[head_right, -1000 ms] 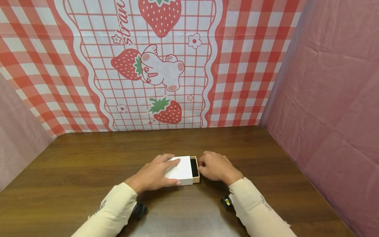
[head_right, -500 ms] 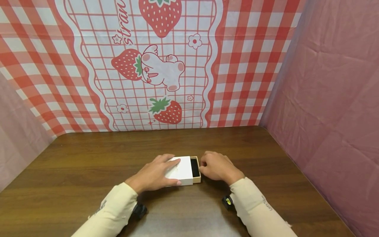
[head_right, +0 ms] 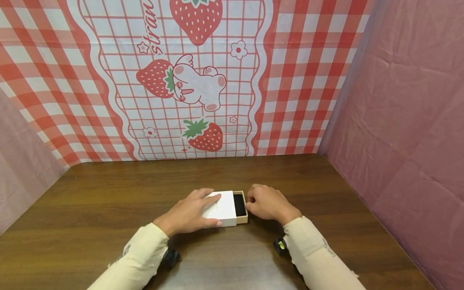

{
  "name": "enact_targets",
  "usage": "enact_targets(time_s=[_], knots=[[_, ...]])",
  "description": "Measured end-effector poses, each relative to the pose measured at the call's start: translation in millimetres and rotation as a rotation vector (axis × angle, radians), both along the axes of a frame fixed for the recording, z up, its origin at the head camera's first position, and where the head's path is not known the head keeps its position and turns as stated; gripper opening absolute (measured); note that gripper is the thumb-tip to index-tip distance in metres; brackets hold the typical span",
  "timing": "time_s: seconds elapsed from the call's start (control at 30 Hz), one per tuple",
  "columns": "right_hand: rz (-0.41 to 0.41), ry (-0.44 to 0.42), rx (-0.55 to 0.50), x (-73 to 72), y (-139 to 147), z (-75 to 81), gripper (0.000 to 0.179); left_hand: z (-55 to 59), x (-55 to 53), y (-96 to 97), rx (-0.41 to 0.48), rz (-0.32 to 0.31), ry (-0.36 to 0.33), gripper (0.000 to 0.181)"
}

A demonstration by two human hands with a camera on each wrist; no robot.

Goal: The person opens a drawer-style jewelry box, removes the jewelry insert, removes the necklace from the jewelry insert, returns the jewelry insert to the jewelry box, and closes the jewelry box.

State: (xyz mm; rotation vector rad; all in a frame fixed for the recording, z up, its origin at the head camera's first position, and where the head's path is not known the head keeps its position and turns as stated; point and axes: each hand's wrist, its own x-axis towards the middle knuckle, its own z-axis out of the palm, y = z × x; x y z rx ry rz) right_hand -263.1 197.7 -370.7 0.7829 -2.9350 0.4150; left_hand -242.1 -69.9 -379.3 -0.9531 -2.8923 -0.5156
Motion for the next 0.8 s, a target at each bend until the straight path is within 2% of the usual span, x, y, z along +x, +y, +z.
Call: enact_targets(time_s=[0.53,0.8], knots=[[0.011,-0.003,-0.023,-1.5,3.0,0.1,0.016,-1.4,-2.0,-2.1,0.007,0.003,-0.001,0.080],[0.010,-0.019,-0.047,-2.3,4.2,-1.3,0.015,-1.3,-2.9,-3.0,0.018,-0.003,0.003,0.090]])
